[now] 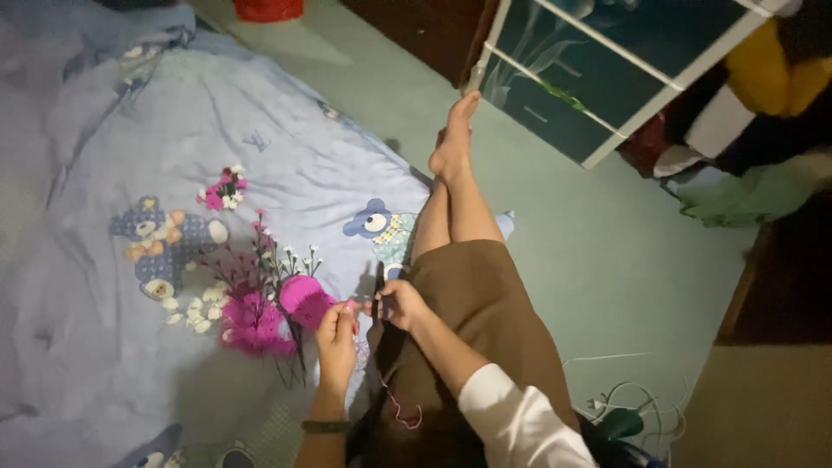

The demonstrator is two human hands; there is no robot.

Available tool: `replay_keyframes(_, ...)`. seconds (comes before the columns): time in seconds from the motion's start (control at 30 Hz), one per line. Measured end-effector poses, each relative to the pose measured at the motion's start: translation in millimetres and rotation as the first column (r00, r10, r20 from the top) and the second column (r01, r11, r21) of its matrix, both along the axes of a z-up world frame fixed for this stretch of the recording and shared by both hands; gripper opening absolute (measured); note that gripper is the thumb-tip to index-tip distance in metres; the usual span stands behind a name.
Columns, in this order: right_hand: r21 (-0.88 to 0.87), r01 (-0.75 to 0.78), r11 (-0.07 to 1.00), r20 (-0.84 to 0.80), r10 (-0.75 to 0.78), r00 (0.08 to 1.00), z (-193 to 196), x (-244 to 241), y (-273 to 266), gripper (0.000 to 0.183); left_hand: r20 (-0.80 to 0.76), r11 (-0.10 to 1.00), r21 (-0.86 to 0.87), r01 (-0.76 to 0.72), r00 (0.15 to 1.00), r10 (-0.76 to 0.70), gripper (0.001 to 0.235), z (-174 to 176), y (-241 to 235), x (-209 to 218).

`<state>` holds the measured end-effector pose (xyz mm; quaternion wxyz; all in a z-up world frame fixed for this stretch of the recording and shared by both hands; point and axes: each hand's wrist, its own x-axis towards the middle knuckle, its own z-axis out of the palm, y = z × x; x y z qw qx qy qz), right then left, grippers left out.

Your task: Organizing and assembling decorative pink floral pieces by attaching yarn components to stems using a small purple tool.

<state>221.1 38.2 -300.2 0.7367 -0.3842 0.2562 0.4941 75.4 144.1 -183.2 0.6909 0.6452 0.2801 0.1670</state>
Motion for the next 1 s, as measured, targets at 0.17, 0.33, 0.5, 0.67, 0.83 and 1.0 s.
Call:
replay_keyframes(0.17,0.273,-0.12,0.954,0.224,0.059,0.973,112,-30,-69,0.039,0.135,0.948,0.312,0.053,0.986,-0.1,0.023,13,-7,-10)
replay_keyframes(0.33,0.149,-0.137,0.979,0.523,0.04,0.851,208,-90,-137,0.045,0.421,0.828,0.56,-0.002,0.862,-0.282,0.019,68,-29,-17)
replay_keyframes(0.5,-0.017,-0.283,0.959,0.664,0.222,0.714,259,-148,-187,0.033,0.495,0.54,0.824,-0.171,0.683,-0.538,0.016,117,-65,-32)
replay_keyframes(0.67,-0.464,0.085,0.882,0.844,0.41,0.346,257,-200,-205,0.042,0.514,0.41,0.853,-0.323,0.65,-0.56,0.011,152,-91,-55)
replay_keyframes(0.83,-0.458,0.389,0.799,0.871,0.49,0.02,256,-227,-217,0.05,0.534,0.35,0.845,-0.404,0.617,-0.578,0.014,158,-105,-79)
replay_keyframes(1.0,-0.368,0.403,0.838,0.862,0.47,-0.19,274,-240,-225,0.045,0.506,0.276,0.855,-0.44,0.585,-0.634,0.014,168,-119,-93)
